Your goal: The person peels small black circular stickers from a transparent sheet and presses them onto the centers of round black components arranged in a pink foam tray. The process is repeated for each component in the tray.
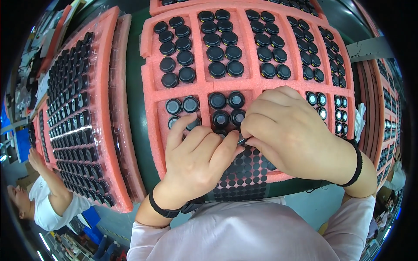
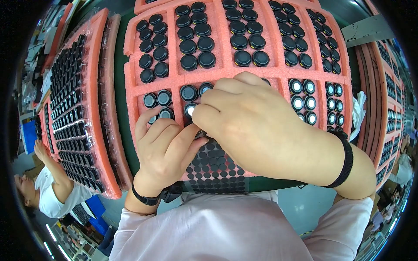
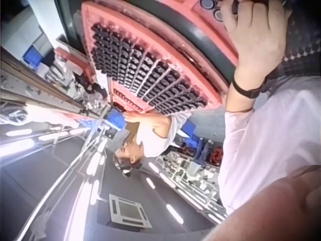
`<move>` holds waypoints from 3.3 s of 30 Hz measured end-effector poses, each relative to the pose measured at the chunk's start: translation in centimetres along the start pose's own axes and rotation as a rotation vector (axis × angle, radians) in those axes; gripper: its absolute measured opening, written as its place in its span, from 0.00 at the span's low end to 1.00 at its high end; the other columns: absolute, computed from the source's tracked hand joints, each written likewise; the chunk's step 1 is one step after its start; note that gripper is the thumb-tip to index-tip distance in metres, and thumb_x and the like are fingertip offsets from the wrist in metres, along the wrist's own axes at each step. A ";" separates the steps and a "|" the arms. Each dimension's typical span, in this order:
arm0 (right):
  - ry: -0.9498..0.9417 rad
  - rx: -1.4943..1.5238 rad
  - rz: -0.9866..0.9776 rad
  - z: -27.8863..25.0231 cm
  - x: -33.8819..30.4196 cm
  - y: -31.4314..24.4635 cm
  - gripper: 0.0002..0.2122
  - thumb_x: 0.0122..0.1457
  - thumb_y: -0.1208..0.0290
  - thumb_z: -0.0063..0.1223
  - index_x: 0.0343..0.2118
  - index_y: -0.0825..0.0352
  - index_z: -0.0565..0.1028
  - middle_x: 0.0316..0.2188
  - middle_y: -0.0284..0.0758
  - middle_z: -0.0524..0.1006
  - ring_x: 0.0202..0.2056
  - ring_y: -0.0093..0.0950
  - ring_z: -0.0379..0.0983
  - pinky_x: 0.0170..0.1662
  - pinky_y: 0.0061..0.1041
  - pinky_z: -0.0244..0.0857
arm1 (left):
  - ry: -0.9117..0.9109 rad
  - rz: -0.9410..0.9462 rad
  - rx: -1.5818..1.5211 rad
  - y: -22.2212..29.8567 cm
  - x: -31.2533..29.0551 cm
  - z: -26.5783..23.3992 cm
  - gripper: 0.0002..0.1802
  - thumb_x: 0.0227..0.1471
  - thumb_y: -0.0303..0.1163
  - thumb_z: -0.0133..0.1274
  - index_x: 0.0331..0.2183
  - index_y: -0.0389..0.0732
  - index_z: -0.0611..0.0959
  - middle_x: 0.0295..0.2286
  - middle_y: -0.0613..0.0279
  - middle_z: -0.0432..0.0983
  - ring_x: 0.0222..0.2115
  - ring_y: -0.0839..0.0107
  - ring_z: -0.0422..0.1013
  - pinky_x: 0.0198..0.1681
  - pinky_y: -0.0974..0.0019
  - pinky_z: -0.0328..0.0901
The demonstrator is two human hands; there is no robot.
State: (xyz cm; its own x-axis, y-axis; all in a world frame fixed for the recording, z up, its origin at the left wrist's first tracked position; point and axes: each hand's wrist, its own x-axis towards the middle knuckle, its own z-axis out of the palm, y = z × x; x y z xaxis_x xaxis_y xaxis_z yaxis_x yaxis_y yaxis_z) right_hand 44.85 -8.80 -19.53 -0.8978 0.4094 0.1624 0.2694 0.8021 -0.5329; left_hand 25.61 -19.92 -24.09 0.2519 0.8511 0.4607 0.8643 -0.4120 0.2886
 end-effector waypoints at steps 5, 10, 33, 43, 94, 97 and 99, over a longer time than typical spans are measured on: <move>-0.008 -0.059 -0.007 0.4 -0.1 -0.2 0.07 0.50 0.77 0.62 0.32 0.64 0.75 0.33 0.35 0.75 0.39 0.38 0.72 0.46 0.37 0.64 | -0.006 0.019 0.022 0.1 0.0 0.0 0.13 0.46 0.37 0.65 0.35 0.41 0.86 0.21 0.69 0.70 0.25 0.70 0.69 0.47 0.56 0.67; -0.019 -0.056 -0.007 0.5 -0.1 -0.2 0.06 0.51 0.76 0.61 0.32 0.64 0.75 0.31 0.34 0.75 0.38 0.37 0.72 0.46 0.36 0.64 | -0.003 0.021 0.004 0.2 0.2 -0.1 0.15 0.46 0.37 0.66 0.35 0.40 0.85 0.21 0.69 0.70 0.25 0.70 0.68 0.44 0.57 0.66; -0.043 0.252 -0.080 -1.1 0.8 2.2 0.08 0.51 0.78 0.63 0.33 0.63 0.75 0.33 0.34 0.73 0.41 0.37 0.71 0.47 0.37 0.64 | -0.194 -0.188 -0.294 0.0 0.5 -1.9 0.11 0.50 0.36 0.66 0.34 0.42 0.84 0.26 0.64 0.78 0.28 0.63 0.73 0.47 0.52 0.63; -0.054 0.208 0.181 2.1 2.4 6.7 0.04 0.59 0.75 0.57 0.33 0.68 0.75 0.32 0.37 0.72 0.41 0.38 0.71 0.51 0.36 0.64 | -0.325 -0.076 -0.177 0.2 1.8 -0.5 0.11 0.48 0.38 0.66 0.32 0.44 0.84 0.46 0.61 0.79 0.52 0.59 0.71 0.62 0.36 0.54; -0.120 0.441 0.330 -0.9 -0.3 3.3 0.07 0.54 0.78 0.64 0.31 0.68 0.74 0.29 0.34 0.73 0.34 0.32 0.73 0.38 0.32 0.68 | -0.185 -0.061 -0.112 -0.7 1.4 -0.3 0.16 0.43 0.38 0.66 0.33 0.39 0.82 0.34 0.60 0.75 0.35 0.60 0.72 0.44 0.52 0.64; -0.126 0.542 0.268 -0.7 -1.2 2.9 0.08 0.53 0.79 0.65 0.33 0.68 0.75 0.30 0.33 0.74 0.35 0.30 0.73 0.38 0.31 0.67 | -0.129 -0.023 -0.090 -0.7 1.3 -0.2 0.16 0.43 0.37 0.66 0.34 0.40 0.82 0.29 0.63 0.72 0.31 0.61 0.70 0.40 0.54 0.63; -0.105 0.497 0.262 -0.7 -1.3 2.6 0.09 0.52 0.80 0.66 0.33 0.68 0.75 0.31 0.34 0.74 0.35 0.32 0.73 0.38 0.32 0.67 | -0.101 -0.004 -0.078 -0.7 1.3 -0.2 0.16 0.43 0.37 0.66 0.34 0.40 0.82 0.27 0.64 0.71 0.28 0.62 0.69 0.38 0.54 0.63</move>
State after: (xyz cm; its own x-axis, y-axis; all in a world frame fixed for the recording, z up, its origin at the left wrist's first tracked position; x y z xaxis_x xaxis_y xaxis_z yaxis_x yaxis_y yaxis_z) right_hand 47.01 -6.98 -20.51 -0.8600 0.5009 -0.0977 0.3141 0.3687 -0.8748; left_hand 25.27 -18.61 -23.53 0.2945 0.8797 0.3733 0.8297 -0.4292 0.3569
